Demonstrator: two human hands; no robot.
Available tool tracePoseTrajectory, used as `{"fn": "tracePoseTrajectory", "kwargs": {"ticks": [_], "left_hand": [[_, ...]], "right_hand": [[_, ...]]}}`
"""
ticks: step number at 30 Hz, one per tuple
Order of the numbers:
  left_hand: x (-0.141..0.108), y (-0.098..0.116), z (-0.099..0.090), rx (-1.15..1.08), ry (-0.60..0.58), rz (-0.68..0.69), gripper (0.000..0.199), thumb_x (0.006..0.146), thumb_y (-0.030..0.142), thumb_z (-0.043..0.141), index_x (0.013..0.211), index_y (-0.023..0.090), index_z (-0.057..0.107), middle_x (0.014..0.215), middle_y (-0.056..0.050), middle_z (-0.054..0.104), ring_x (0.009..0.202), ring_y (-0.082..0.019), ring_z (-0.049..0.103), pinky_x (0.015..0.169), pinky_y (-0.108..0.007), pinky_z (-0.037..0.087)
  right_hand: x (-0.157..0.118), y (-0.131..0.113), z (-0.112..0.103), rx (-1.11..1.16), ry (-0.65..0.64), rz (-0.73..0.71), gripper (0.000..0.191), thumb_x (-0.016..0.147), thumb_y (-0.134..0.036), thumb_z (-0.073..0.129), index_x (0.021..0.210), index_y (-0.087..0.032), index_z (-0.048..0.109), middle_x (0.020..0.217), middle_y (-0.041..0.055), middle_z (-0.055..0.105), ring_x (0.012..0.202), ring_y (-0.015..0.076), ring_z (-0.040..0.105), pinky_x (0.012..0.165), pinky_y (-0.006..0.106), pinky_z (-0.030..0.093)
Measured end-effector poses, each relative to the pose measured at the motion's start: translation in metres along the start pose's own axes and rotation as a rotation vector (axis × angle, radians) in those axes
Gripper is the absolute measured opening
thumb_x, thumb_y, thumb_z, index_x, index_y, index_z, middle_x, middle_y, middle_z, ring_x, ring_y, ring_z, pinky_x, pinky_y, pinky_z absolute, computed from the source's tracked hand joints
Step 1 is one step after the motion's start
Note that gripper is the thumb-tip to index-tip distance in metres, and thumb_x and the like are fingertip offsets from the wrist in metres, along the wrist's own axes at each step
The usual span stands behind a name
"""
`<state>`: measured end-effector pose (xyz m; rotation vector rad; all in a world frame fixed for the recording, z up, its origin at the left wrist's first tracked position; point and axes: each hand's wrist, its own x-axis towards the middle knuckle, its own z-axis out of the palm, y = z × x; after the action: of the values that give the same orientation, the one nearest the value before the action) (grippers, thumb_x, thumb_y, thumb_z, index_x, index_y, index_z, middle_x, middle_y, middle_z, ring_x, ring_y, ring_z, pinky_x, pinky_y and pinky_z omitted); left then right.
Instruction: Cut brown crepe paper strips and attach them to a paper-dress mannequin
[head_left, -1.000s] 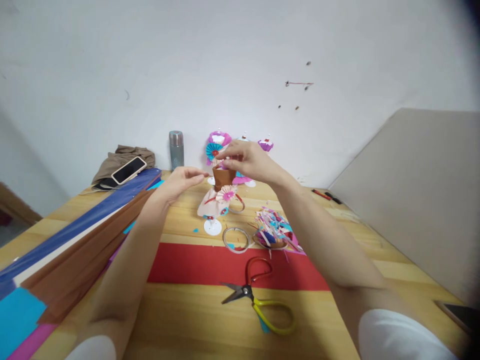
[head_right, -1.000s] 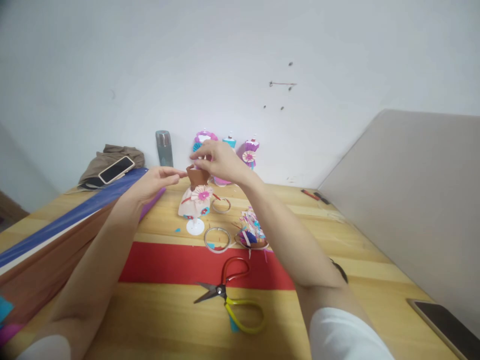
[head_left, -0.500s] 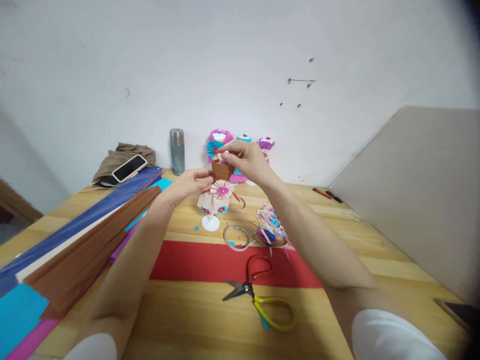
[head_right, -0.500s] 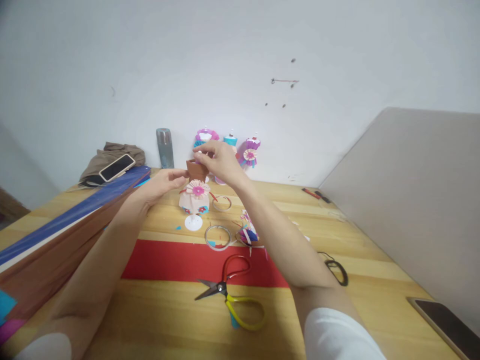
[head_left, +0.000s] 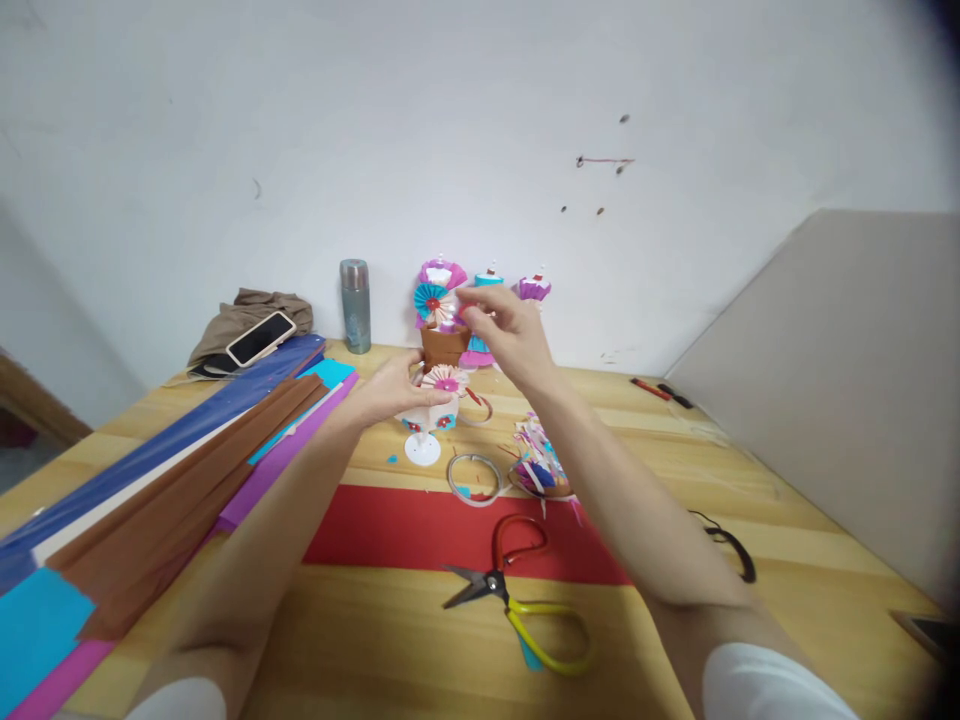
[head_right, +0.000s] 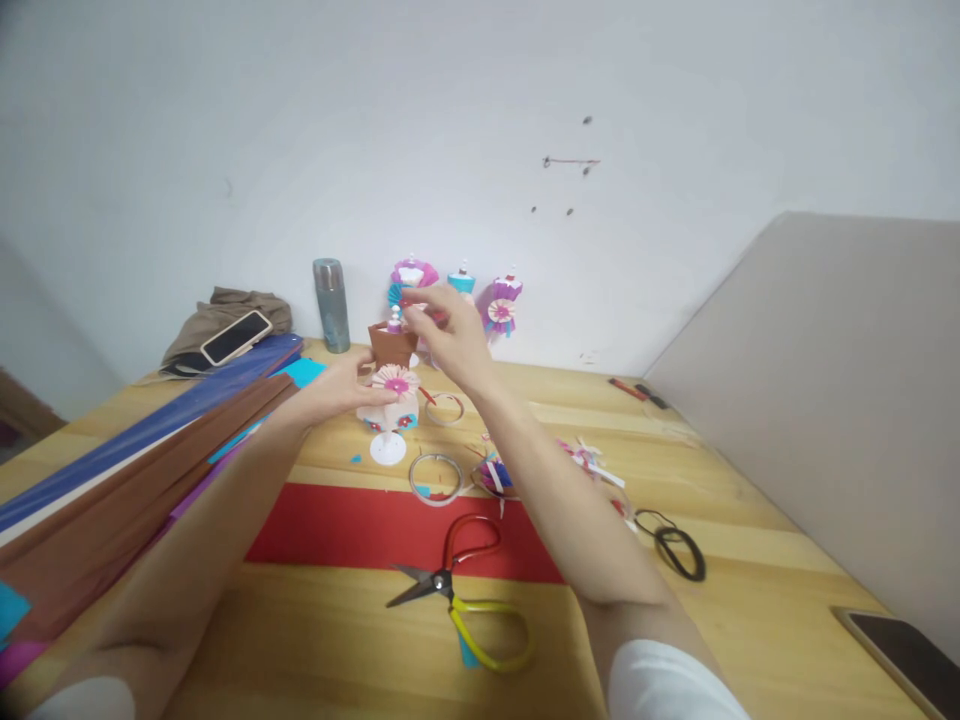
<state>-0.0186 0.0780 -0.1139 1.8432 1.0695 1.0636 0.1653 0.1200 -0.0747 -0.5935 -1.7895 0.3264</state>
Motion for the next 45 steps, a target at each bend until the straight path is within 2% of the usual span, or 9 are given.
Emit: {"fn": "tracePoseTrajectory", "kwargs": {"ticks": [3,6,9,11,15,26,34,39,45], "left_hand": [[-0.001,0.002,-0.002,-0.051,-0.008,-0.046,0.058,0.062,0.036,0.081,0.112,0.013,0.063,0.118,-0.012,0.069,0.109,-0.029,0.064,0.097,-0.042,0.048],[-0.002,0.002,-0.003,-0.082,-0.023,-0.06,0.06,0.063,0.038,0.08,0.114,0.011,0.063,0.12,-0.014,0.068,0.11,-0.03,0.063,0.098,-0.044,0.047],[-0.001,-0.001,-0.004,-0.106,-0.04,-0.053,0.064,0.061,0.038,0.081,0.116,0.01,0.062,0.122,-0.015,0.068,0.112,-0.031,0.063,0.099,-0.045,0.046],[0.0,-0.004,-0.004,-0.128,-0.049,-0.05,0.066,0.061,0.038,0.082,0.117,0.011,0.062,0.124,-0.015,0.067,0.112,-0.031,0.063,0.099,-0.045,0.046],[0.001,-0.008,-0.005,-0.133,-0.059,-0.028,0.063,0.062,0.038,0.082,0.117,0.013,0.064,0.126,-0.014,0.066,0.115,-0.031,0.062,0.099,-0.044,0.046],[0.003,-0.013,-0.001,-0.157,-0.048,-0.035,0.068,0.062,0.038,0.083,0.121,0.011,0.062,0.123,-0.015,0.066,0.114,-0.032,0.062,0.096,-0.042,0.048],[0.002,-0.011,-0.001,-0.165,-0.022,-0.047,0.069,0.06,0.04,0.084,0.119,0.011,0.062,0.125,-0.016,0.066,0.113,-0.032,0.062,0.098,-0.043,0.046],[0.002,-0.01,-0.001,-0.147,-0.022,-0.044,0.068,0.061,0.041,0.083,0.118,0.011,0.063,0.125,-0.016,0.066,0.115,-0.032,0.061,0.099,-0.042,0.045],[0.003,-0.012,-0.002,-0.155,-0.044,-0.033,0.063,0.063,0.039,0.082,0.117,0.013,0.063,0.124,-0.015,0.067,0.114,-0.032,0.062,0.097,-0.042,0.047]], "right_hand": [[-0.023,0.0,-0.006,0.083,0.191,0.124,0.02,0.083,-0.032,0.063,0.097,-0.021,0.071,0.096,0.0053,0.07,0.082,0.0168,0.064,0.074,0.033,0.051],[-0.054,0.007,-0.008,0.19,0.261,0.376,0.029,0.079,-0.036,0.065,0.104,-0.021,0.067,0.084,0.0017,0.067,0.06,0.0112,0.058,0.052,0.025,0.045],[-0.084,0.017,-0.004,0.284,0.178,0.573,0.036,0.074,-0.039,0.064,0.105,-0.021,0.063,0.083,0.0014,0.066,0.052,0.0088,0.053,0.046,0.023,0.04],[-0.099,0.024,0.002,0.241,0.076,0.62,0.032,0.073,-0.041,0.061,0.097,-0.02,0.063,0.075,0.0008,0.064,0.05,0.01,0.052,0.046,0.024,0.04],[-0.113,0.031,0.011,0.174,-0.056,0.61,0.019,0.071,-0.035,0.062,0.082,-0.019,0.064,0.056,-0.0023,0.056,0.049,0.0126,0.051,0.048,0.026,0.04],[-0.125,0.044,0.014,-0.041,-0.188,0.474,0.015,0.073,-0.022,0.061,0.084,-0.018,0.07,0.077,0.0021,0.065,0.062,0.0133,0.051,0.061,0.028,0.043],[-0.128,0.047,0.021,-0.125,-0.21,0.438,0.009,0.074,-0.021,0.064,0.08,-0.018,0.069,0.075,0.0035,0.062,0.061,0.0145,0.052,0.061,0.029,0.043],[-0.128,0.048,0.026,-0.157,-0.201,0.43,0.022,0.076,-0.021,0.064,0.097,-0.019,0.07,0.085,0.0055,0.066,0.065,0.0154,0.054,0.064,0.03,0.045],[-0.124,0.04,0.027,-0.212,-0.215,0.389,0.009,0.077,-0.017,0.064,0.082,-0.019,0.071,0.078,0.0058,0.065,0.071,0.0184,0.057,0.069,0.032,0.044]]}}
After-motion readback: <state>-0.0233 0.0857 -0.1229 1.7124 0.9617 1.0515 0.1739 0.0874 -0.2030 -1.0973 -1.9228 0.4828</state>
